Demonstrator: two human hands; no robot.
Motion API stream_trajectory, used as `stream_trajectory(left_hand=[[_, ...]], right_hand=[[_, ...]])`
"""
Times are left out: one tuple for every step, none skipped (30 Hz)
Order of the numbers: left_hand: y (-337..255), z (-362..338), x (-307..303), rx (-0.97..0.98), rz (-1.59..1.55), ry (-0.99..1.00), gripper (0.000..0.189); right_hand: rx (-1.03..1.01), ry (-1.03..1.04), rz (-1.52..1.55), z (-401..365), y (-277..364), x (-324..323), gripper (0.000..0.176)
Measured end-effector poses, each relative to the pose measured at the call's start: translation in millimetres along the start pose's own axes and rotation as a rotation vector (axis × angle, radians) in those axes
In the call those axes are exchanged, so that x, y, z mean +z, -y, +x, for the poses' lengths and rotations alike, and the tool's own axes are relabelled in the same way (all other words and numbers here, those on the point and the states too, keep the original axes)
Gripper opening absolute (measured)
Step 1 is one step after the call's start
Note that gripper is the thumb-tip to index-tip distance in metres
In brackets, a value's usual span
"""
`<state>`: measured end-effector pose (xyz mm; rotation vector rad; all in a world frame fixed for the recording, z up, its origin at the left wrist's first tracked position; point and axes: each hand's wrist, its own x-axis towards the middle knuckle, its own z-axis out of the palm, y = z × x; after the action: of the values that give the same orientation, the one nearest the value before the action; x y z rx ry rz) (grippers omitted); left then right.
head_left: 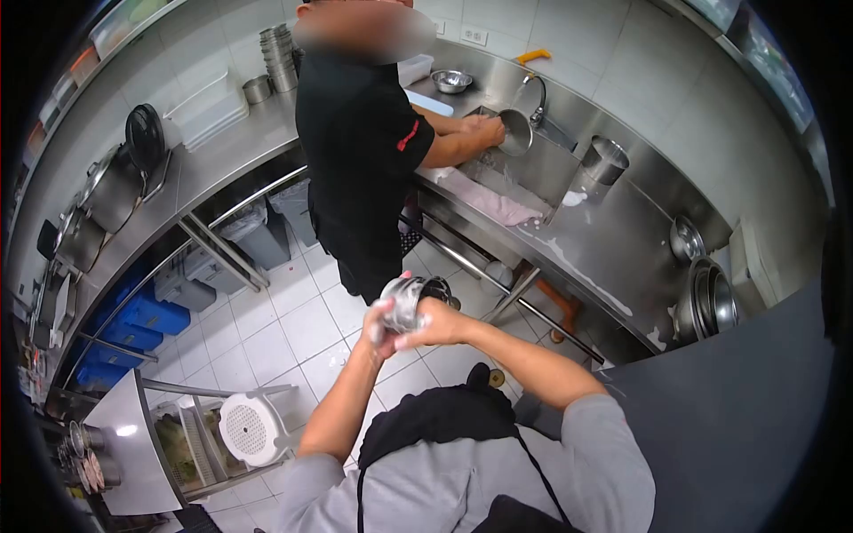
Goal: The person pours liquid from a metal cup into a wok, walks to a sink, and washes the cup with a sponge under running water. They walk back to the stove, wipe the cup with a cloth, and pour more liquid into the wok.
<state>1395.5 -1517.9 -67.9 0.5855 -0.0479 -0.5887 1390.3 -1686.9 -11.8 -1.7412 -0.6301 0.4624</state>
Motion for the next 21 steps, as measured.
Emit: stream_trajectory(left_hand=[[-10.4,2.8,2.8,-0.108,-0.061,-0.049,0.076],[-19.8,0.2,6.4,-0.241,0.041,-0.158,0.067],[-16.5,2.3,4.2,-0.207,0.163,-0.202,0.066],[-15.1,-0.9,5.9,-0.189,0.185,-0.165,0.069],[-15.7,-1.7,8.3,-0.161,0.212,-0.120,0.073],[-12.2,-3.1,5.7,-0.121,0.245,-0.047,0.081],[-9.1,-1.7,2.8,-0.065,0.200,0.019,0.083],[-4.6,-0.4,-1.1,-0.011,0.155,0.082,0.084],[-1.4,0.0,-1.3,0.043,0.111,0.144,0.085],[0.2,2.6,-1.0,0.069,0.126,0.120,0.083],[-3.3,1.7,-3.3,-0.040,0.121,0.035,0.081],[-16.3,-3.2,10.7,-0.149,0.117,-0.049,0.078],[-26.2,-5.9,22.5,-0.261,0.115,-0.131,0.076],[-25.7,-8.6,29.4,-0.249,0.210,-0.172,0.066],[-21.5,-9.1,22.6,-0.222,0.192,-0.160,0.066],[-16.9,-3.7,9.1,-0.189,0.176,-0.144,0.066],[-10.2,2.1,-3.8,-0.155,0.158,-0.128,0.067],[-4.9,2.8,-4.7,-0.043,0.171,-0.089,0.066],[-1.5,4.3,-6.4,0.014,0.119,-0.059,0.067],[2.5,6.1,-8.3,0.071,0.068,-0.030,0.068],[0.7,7.5,-3.9,0.127,0.019,0.000,0.070]], right_hand=[[-0.192,0.042,-0.409,-3.6,-7.3,1.3,0.067],[-0.301,0.043,-0.781,-9.5,-21.9,4.5,0.071],[-0.304,0.000,-0.772,-12.6,-32.8,8.1,0.071],[-0.307,-0.039,-0.764,-12.4,-39.2,7.1,0.072],[-0.318,-0.079,-0.767,-9.2,-43.7,1.1,0.072],[-0.029,-0.059,-0.464,-6.9,-25.0,-3.7,0.065],[0.046,-0.076,-0.139,-1.9,-18.5,-7.9,0.063],[0.121,-0.092,0.189,2.7,-14.6,-9.9,0.061],[0.195,-0.107,0.519,4.7,-9.2,-8.3,0.059],[0.136,-0.093,0.318,0.6,4.4,0.3,0.048],[-0.111,-0.051,-0.091,-2.6,-8.7,4.8,0.053],[-0.290,-0.064,-0.519,-8.8,-19.4,5.4,0.055],[-0.382,-0.088,-0.731,-12.2,-22.1,5.5,0.055],[-0.476,-0.134,-0.940,-15.6,-24.9,5.5,0.055],[-0.490,-0.188,-0.928,-15.1,-23.6,5.5,0.055],[-0.508,-0.243,-0.921,-11.0,-18.5,2.1,0.054],[-0.270,-0.210,-0.534,-6.4,-11.7,-2.2,0.053],[-0.034,-0.173,-0.145,-1.0,1.4,-5.2,0.052],[0.200,-0.130,0.249,2.6,7.9,-3.7,0.051],[0.140,-0.095,0.291,6.4,-2.1,3.1,0.049],[-0.087,-0.036,-0.124,4.5,-2.9,5.0,0.049]])
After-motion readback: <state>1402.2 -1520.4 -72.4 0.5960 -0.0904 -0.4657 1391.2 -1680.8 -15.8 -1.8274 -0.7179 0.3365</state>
